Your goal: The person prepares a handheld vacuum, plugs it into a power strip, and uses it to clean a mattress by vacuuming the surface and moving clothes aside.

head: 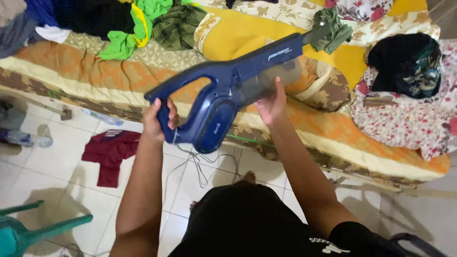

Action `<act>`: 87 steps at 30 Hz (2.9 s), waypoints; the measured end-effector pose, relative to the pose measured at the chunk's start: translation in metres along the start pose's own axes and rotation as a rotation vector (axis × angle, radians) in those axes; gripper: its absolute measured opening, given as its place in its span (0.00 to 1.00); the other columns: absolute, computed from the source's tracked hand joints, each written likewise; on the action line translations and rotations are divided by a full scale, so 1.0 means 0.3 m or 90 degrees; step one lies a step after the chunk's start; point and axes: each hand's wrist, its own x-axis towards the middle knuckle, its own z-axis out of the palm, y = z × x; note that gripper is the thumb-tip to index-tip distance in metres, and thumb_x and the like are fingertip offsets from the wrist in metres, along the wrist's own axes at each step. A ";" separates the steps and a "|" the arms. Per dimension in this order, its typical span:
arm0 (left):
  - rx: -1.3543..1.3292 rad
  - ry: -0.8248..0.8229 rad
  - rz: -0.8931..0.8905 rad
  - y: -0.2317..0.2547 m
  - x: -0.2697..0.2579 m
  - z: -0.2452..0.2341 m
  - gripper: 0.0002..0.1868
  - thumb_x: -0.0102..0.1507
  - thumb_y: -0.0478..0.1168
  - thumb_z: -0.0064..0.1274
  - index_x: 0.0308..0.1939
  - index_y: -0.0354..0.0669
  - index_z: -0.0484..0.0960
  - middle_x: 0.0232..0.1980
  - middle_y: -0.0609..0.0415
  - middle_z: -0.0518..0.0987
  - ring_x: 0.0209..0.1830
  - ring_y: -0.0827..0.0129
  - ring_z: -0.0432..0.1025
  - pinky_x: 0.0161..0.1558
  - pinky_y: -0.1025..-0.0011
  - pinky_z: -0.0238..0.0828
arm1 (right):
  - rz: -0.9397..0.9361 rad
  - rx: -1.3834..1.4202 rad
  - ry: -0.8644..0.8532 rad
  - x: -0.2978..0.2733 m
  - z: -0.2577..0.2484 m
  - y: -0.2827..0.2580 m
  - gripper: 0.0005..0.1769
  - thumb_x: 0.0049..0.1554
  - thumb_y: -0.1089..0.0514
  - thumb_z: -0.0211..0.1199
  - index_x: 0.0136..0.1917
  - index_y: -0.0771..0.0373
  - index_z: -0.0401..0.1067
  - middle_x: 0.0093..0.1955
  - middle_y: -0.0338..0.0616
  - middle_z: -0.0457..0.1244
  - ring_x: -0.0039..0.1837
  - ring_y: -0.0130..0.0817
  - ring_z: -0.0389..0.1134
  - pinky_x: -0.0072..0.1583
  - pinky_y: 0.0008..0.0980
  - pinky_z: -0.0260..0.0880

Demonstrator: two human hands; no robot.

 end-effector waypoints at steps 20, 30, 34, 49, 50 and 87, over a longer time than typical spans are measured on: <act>0.075 0.121 -0.103 -0.302 0.697 0.071 0.20 0.69 0.58 0.53 0.45 0.44 0.76 0.31 0.54 0.75 0.18 0.71 0.66 0.22 0.73 0.65 | 0.039 -0.019 0.237 0.372 -0.461 -0.316 0.37 0.57 0.32 0.58 0.69 0.59 0.65 0.68 0.48 0.63 0.70 0.48 0.63 0.71 0.53 0.63; -0.036 0.262 -0.319 -0.610 0.929 -0.139 0.09 0.62 0.39 0.61 0.39 0.44 0.76 0.31 0.54 0.75 0.28 0.67 0.72 0.33 0.68 0.72 | 0.142 -0.040 0.400 0.793 -0.922 -0.214 0.39 0.58 0.29 0.63 0.66 0.60 0.59 0.61 0.50 0.60 0.65 0.52 0.63 0.68 0.57 0.65; -0.036 0.258 -0.360 -0.693 0.964 -0.243 0.08 0.62 0.36 0.59 0.39 0.43 0.74 0.31 0.53 0.76 0.30 0.67 0.73 0.34 0.68 0.72 | 0.194 -0.075 0.535 0.872 -0.992 -0.177 0.43 0.54 0.27 0.57 0.69 0.60 0.64 0.63 0.51 0.66 0.63 0.49 0.68 0.66 0.54 0.66; 0.097 0.116 -0.639 -1.047 1.184 -0.289 0.07 0.59 0.44 0.57 0.37 0.51 0.77 0.28 0.60 0.75 0.26 0.70 0.70 0.28 0.68 0.69 | -0.013 -0.048 0.698 0.245 -1.080 -0.260 0.37 0.50 0.27 0.57 0.63 0.51 0.69 0.59 0.39 0.68 0.60 0.37 0.69 0.58 0.45 0.68; 0.107 0.108 -0.667 -1.091 1.182 -0.256 0.07 0.58 0.45 0.57 0.36 0.51 0.77 0.27 0.61 0.75 0.25 0.71 0.70 0.26 0.67 0.68 | -0.017 -0.038 0.702 0.177 -1.116 -0.283 0.37 0.52 0.26 0.58 0.63 0.52 0.69 0.58 0.40 0.67 0.60 0.38 0.68 0.58 0.44 0.68; 0.950 0.239 -0.388 -1.414 1.154 -0.048 0.42 0.60 0.66 0.59 0.66 0.41 0.69 0.63 0.38 0.74 0.61 0.47 0.70 0.60 0.54 0.68 | -0.077 -1.265 0.398 0.132 -1.445 -0.823 0.50 0.55 0.38 0.75 0.77 0.64 0.55 0.79 0.67 0.49 0.80 0.65 0.49 0.81 0.54 0.51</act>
